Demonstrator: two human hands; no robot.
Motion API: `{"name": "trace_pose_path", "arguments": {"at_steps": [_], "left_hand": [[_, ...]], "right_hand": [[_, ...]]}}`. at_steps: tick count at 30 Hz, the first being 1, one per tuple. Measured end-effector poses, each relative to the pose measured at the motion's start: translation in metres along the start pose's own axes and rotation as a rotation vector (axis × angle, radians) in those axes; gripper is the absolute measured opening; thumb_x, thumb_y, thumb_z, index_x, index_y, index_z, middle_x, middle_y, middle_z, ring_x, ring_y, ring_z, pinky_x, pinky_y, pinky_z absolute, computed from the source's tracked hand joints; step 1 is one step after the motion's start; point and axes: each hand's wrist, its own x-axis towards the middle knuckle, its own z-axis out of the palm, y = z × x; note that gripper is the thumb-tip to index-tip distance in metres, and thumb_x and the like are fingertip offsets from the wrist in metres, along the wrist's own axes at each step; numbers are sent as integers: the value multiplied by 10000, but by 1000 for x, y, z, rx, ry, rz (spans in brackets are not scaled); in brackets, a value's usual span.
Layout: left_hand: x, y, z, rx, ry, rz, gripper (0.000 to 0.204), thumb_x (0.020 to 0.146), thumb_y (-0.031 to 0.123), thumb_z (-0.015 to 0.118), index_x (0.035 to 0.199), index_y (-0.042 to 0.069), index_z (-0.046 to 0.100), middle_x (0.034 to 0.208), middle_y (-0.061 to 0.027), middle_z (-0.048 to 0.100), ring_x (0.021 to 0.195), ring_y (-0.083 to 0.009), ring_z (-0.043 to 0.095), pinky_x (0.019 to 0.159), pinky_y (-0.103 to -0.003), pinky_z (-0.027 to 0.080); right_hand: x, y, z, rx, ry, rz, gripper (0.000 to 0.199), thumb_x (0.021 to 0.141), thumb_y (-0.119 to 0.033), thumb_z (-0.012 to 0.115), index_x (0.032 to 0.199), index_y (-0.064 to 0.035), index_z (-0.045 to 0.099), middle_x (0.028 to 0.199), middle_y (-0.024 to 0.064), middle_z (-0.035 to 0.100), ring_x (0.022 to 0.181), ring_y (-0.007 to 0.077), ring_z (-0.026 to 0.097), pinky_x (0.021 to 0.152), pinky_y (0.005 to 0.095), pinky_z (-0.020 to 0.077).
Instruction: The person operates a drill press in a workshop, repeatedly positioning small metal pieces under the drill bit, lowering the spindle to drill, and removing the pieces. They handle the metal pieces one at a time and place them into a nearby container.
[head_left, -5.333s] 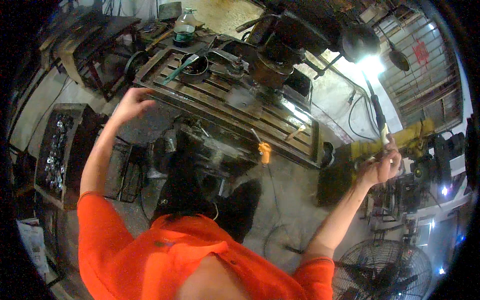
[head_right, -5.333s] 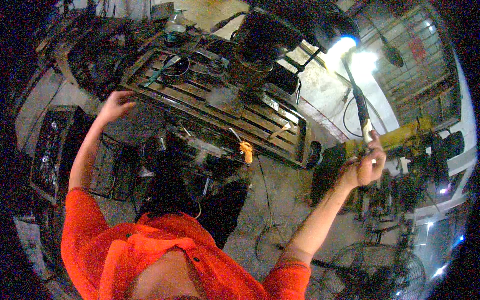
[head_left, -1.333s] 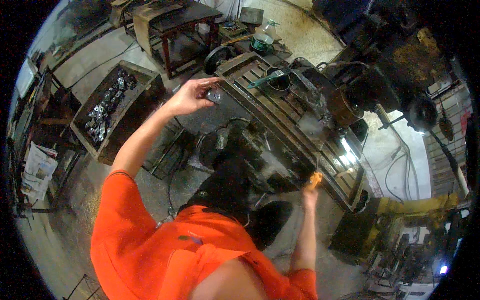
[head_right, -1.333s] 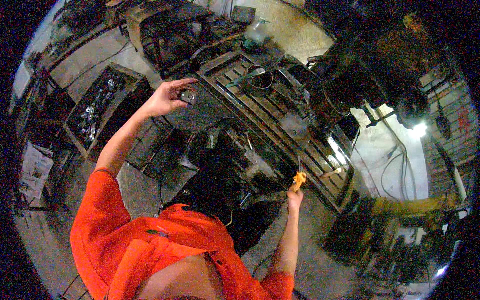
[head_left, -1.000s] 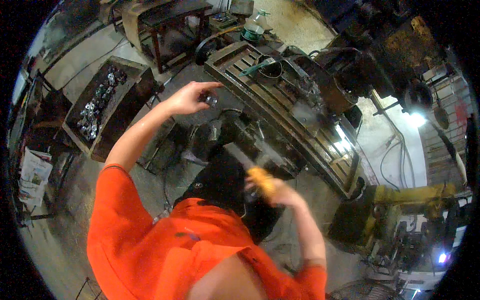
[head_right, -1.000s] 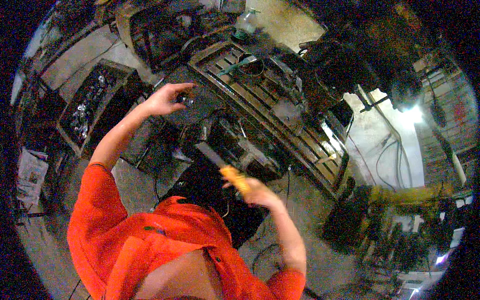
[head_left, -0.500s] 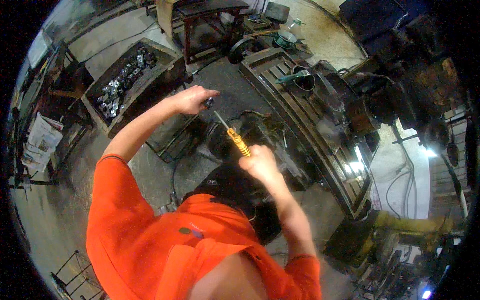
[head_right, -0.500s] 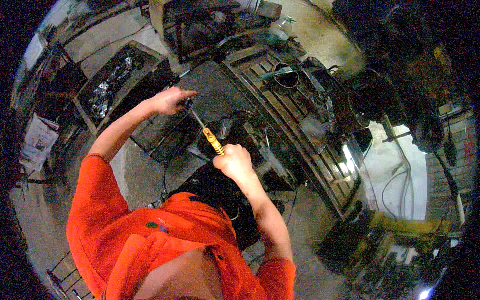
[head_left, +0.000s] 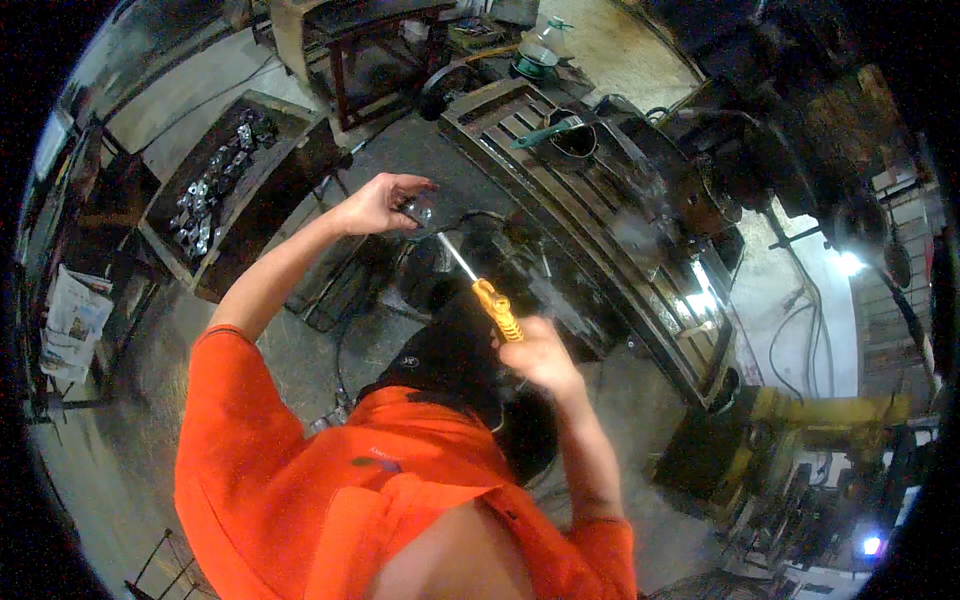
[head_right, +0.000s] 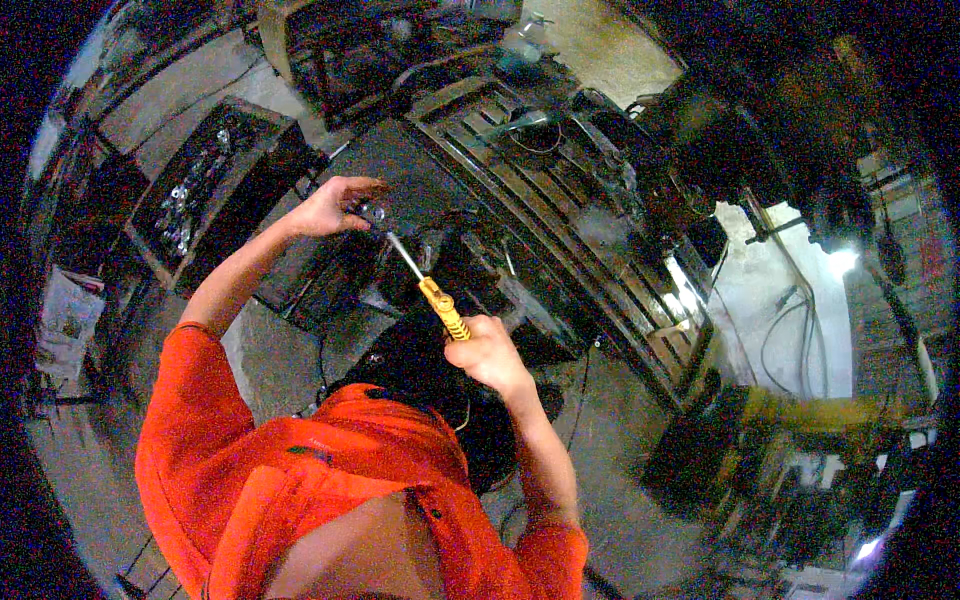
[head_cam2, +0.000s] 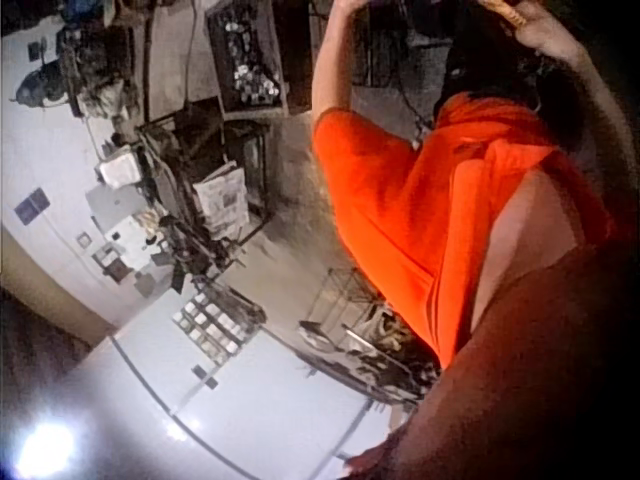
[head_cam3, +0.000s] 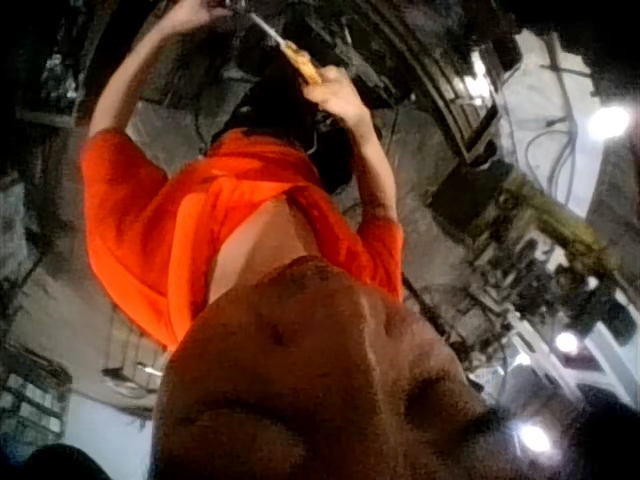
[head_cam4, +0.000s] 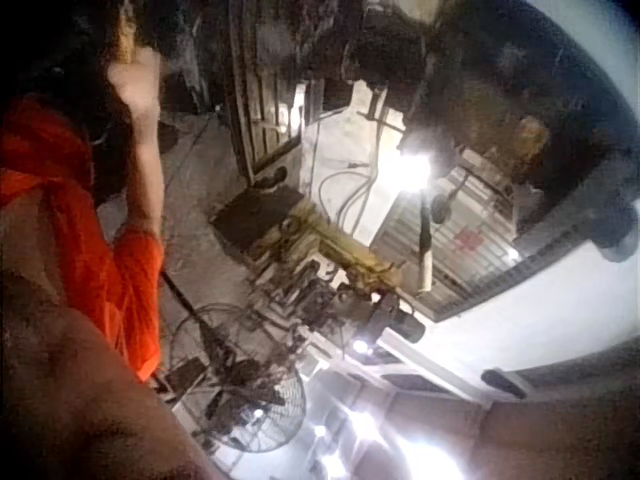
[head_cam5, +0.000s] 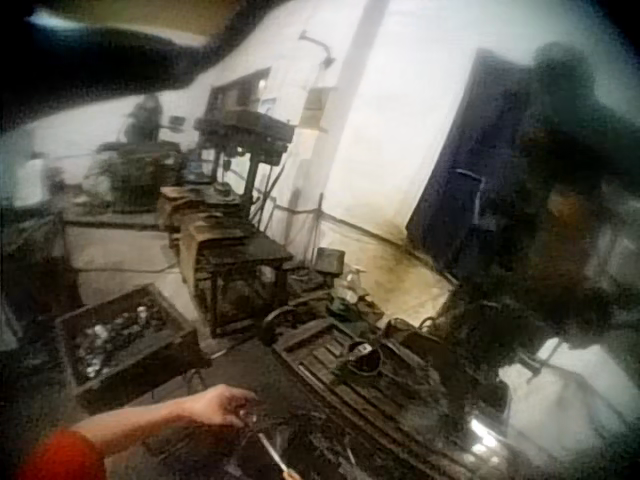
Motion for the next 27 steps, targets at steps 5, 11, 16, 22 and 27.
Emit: {"name": "trace_pose_path", "arguments": {"at_steps": [5,11,16,22,27], "left_hand": [[11,9,14,-30,-80,-20,565,665,-104,605,1199,-35,434,1034,-95,586,918,-117,535,785,-255,457],[12,9,23,129,-112,-82,627,649,-16,658,1228,-21,417,1152,-131,540,1044,-204,516,877,-327,428],[10,14,24,248,-107,-181,680,626,39,692,1235,-35,400,1156,-153,535,1032,-221,521,854,-336,439],[7,4,19,295,-176,-137,675,625,20,676,1240,-24,402,1114,-136,555,974,-194,532,829,-321,444],[2,19,19,198,-333,-176,672,614,-37,657,1238,-18,411,1060,-100,574,935,-142,533,801,-286,450]], "right_hand": [[-14,-3,2,-95,89,20,241,591,-227,539,619,13,526,534,169,492,473,253,501,488,366,393],[2,14,14,-176,256,36,260,572,-227,542,611,29,526,557,220,511,533,342,544,531,400,424],[0,3,20,-80,117,101,275,574,-239,543,623,31,546,576,229,527,554,365,550,536,406,432],[17,17,23,-66,71,113,278,586,-227,542,628,48,552,538,200,529,499,305,553,505,387,425],[27,27,-10,411,-350,212,199,652,-136,507,759,23,561,714,112,597,574,171,567,482,263,433]]}}
